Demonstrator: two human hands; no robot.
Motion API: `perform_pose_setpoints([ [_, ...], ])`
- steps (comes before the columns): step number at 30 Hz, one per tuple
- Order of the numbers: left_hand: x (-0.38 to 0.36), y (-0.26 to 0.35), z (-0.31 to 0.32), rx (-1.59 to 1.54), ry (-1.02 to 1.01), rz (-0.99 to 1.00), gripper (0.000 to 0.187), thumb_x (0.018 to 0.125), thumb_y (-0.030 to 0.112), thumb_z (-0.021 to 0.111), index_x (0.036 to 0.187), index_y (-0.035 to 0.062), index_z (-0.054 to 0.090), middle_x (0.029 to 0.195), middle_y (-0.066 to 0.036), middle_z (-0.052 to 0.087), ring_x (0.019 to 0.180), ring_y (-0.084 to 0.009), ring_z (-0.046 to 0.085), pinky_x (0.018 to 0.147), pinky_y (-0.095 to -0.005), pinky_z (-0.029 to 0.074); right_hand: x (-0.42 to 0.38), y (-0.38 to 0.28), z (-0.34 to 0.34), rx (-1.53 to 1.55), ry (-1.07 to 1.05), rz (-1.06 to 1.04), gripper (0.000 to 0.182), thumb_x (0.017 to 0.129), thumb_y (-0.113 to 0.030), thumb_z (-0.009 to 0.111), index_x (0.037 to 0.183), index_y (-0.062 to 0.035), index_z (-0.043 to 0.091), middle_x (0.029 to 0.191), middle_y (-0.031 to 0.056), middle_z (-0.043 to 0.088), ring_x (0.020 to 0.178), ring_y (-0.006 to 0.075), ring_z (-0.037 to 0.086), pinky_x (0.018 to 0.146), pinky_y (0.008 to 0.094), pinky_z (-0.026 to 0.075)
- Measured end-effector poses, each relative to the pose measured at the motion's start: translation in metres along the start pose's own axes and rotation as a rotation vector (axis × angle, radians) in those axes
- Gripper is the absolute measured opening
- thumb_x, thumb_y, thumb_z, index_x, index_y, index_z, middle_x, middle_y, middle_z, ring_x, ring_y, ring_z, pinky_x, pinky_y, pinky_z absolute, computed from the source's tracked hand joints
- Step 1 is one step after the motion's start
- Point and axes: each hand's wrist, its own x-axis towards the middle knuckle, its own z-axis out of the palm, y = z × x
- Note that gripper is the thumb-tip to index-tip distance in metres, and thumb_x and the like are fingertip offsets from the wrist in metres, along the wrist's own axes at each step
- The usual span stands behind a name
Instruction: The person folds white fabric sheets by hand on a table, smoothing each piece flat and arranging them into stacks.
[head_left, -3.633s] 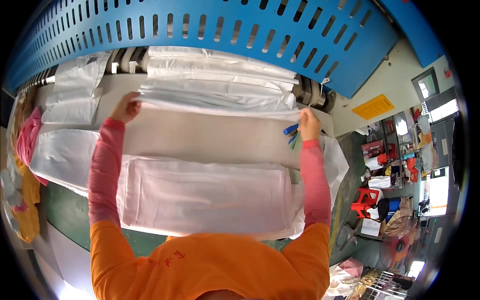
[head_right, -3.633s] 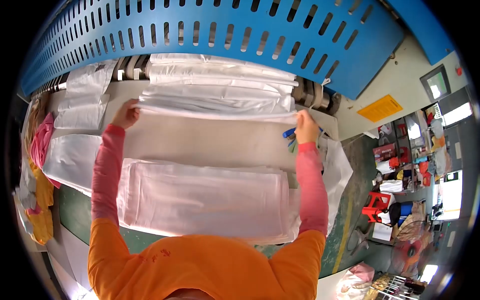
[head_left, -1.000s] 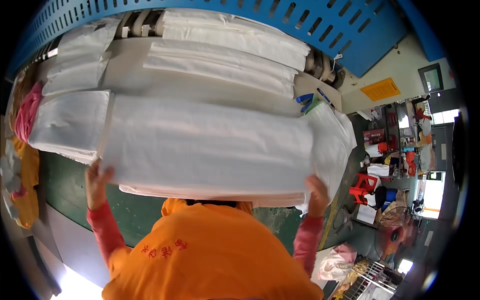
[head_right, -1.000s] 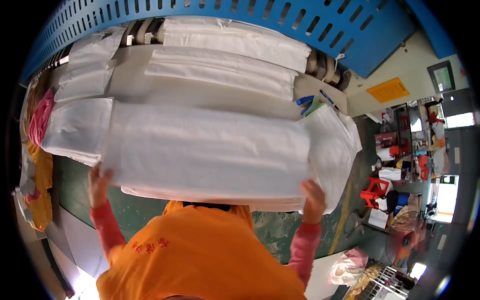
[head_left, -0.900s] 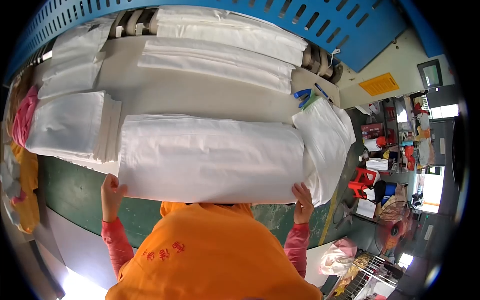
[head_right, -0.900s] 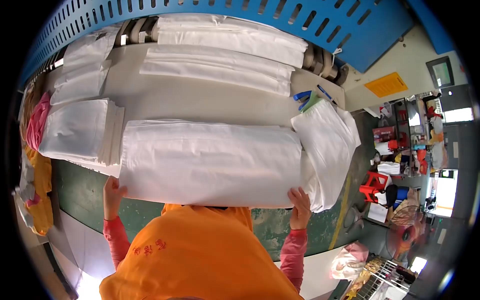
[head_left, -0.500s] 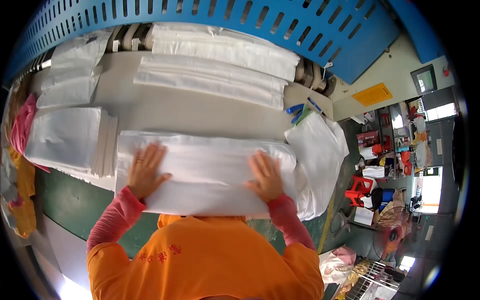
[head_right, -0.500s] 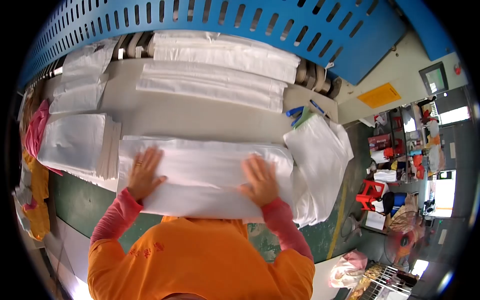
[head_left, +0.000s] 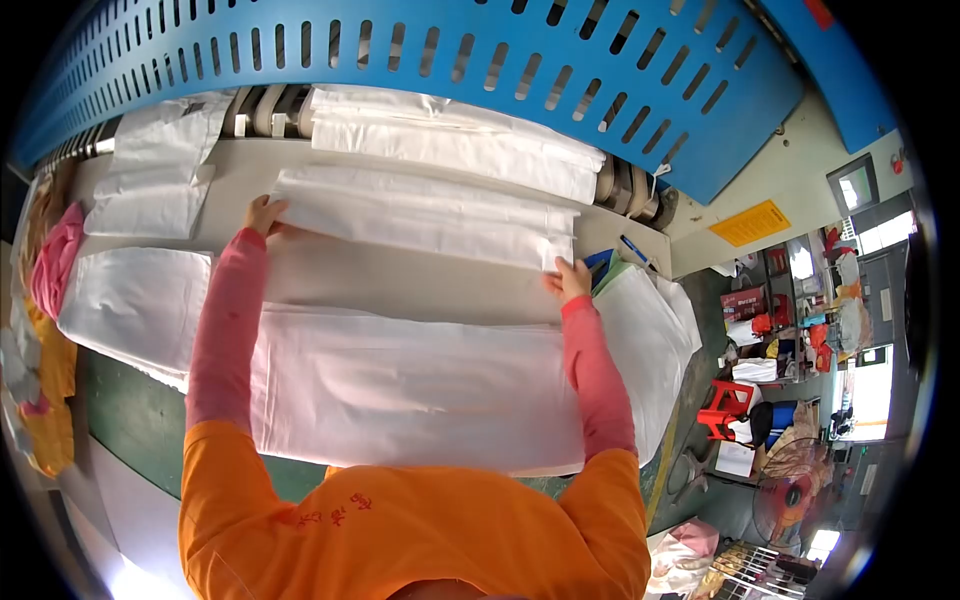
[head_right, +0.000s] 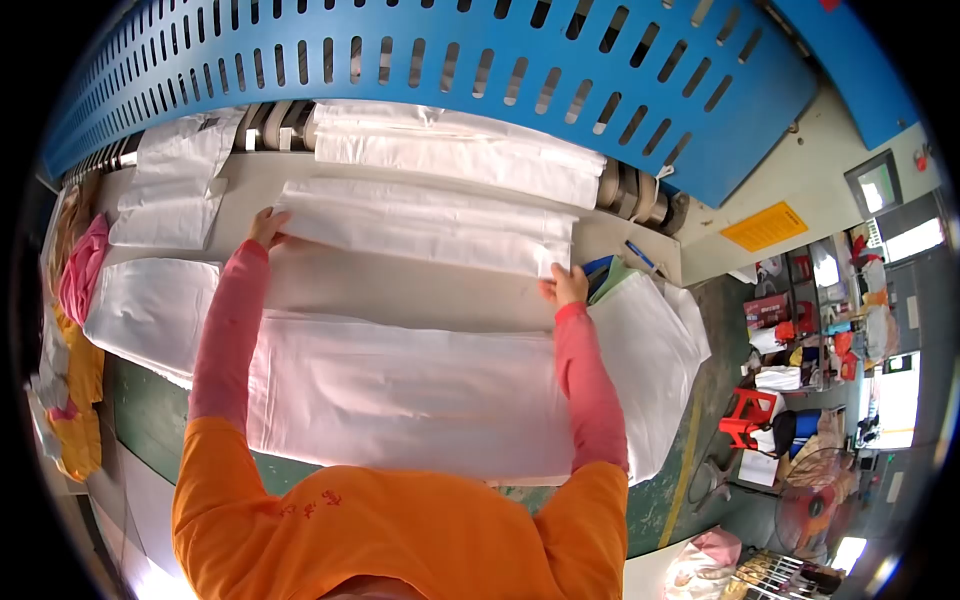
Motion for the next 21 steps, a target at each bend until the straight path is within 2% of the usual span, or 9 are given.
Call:
perform_pose_setpoints([
  [5,-0.075,0.033,-0.059,-0.441,-0.184,-0.237,0.007,0.078,0.010,0.058,0.074,0.0067,0.053,0.058,-0.002,0.049,0.046,-0.0092,0.048,0.037,-0.0173,0.035,-0.059,-0.041,-0.055,0.549,-0.346,0.344,0.018,0.078,-0.021,0.064,0.071,-0.0144,0.049,0.060,-0.0012,0.050,0.050,0.0105,0.048,0.041,0.0211,0.035],
  [10,-0.151,0.100,-0.078,-0.448,-0.288,0.071,0.008,0.083,0.007,0.053,0.076,0.0078,0.049,0.054,0.004,0.038,0.043,-0.0044,0.034,0.040,-0.0182,0.029,-0.140,-0.110,-0.069,0.532,-0.319,0.079,0.018,0.081,-0.018,0.061,0.070,-0.0130,0.047,0.060,-0.0017,0.047,0.049,0.0083,0.042,0.043,0.0220,0.031],
  [12,-0.189,0.108,-0.090,-0.366,-0.365,0.300,0.006,0.082,0.006,0.052,0.087,0.0046,0.052,0.063,0.002,0.047,0.045,-0.0037,0.035,0.044,-0.0192,0.032,-0.176,-0.115,-0.075,0.428,-0.166,-0.123,0.011,0.081,-0.017,0.059,0.075,-0.0130,0.051,0.063,-0.0025,0.047,0.050,0.0078,0.041,0.044,0.0223,0.031],
  [13,-0.221,0.111,-0.076,-0.367,-0.023,0.317,0.022,0.082,0.005,0.051,0.104,0.0011,0.052,0.081,-0.002,0.055,0.054,-0.0033,0.043,0.045,-0.0180,0.032,-0.192,-0.115,-0.079,0.371,-0.091,-0.222,0.008,0.081,-0.017,0.059,0.078,-0.0130,0.052,0.064,-0.0029,0.047,0.050,0.0075,0.041,0.044,0.0224,0.031],
  [14,-0.241,0.108,-0.080,-0.275,-0.085,0.362,0.039,0.080,0.004,0.049,0.118,-0.0003,0.046,0.102,-0.004,0.055,0.068,-0.0042,0.049,0.051,-0.0154,0.034,-0.215,-0.111,-0.089,0.273,-0.103,-0.298,0.004,0.080,-0.013,0.058,0.083,-0.0118,0.055,0.069,-0.0036,0.049,0.053,0.0059,0.042,0.045,0.0210,0.032],
  [18,-0.326,0.070,-0.078,0.122,-0.074,0.495,0.060,0.071,0.006,0.050,0.130,0.0044,0.037,0.113,-0.003,0.049,0.065,-0.0019,0.042,0.050,-0.0145,0.033,-0.264,-0.048,-0.134,-0.291,0.060,-0.283,0.010,0.076,-0.017,0.060,0.074,-0.0090,0.055,0.071,-0.0040,0.051,0.058,0.0040,0.046,0.046,0.0190,0.032],
  [19,-0.343,0.058,-0.086,0.276,-0.055,0.279,0.061,0.070,0.001,0.048,0.130,0.0043,0.037,0.112,-0.003,0.049,0.065,-0.0028,0.042,0.053,-0.0140,0.032,-0.266,-0.018,-0.148,-0.381,0.045,-0.226,0.017,0.073,-0.020,0.064,0.069,-0.0083,0.052,0.066,-0.0025,0.049,0.056,0.0056,0.044,0.046,0.0216,0.033],
  [20,-0.348,0.030,-0.091,0.160,-0.136,0.300,0.062,0.069,-0.003,0.047,0.130,0.0036,0.036,0.107,-0.003,0.051,0.071,-0.0053,0.046,0.058,-0.0152,0.036,-0.264,0.020,-0.167,-0.472,0.029,-0.167,0.025,0.071,-0.023,0.067,0.063,-0.0076,0.049,0.061,-0.0010,0.047,0.054,0.0072,0.042,0.046,0.0243,0.034],
  [21,-0.343,-0.007,-0.100,0.277,-0.062,0.382,0.064,0.068,-0.005,0.046,0.131,0.0030,0.034,0.104,-0.001,0.050,0.080,-0.0085,0.049,0.065,-0.0180,0.040,-0.261,0.058,-0.189,-0.925,-0.013,-0.155,0.033,0.068,-0.028,0.070,0.063,-0.0041,0.049,0.061,0.0056,0.048,0.057,0.0126,0.047,0.051,0.0277,0.039],
])
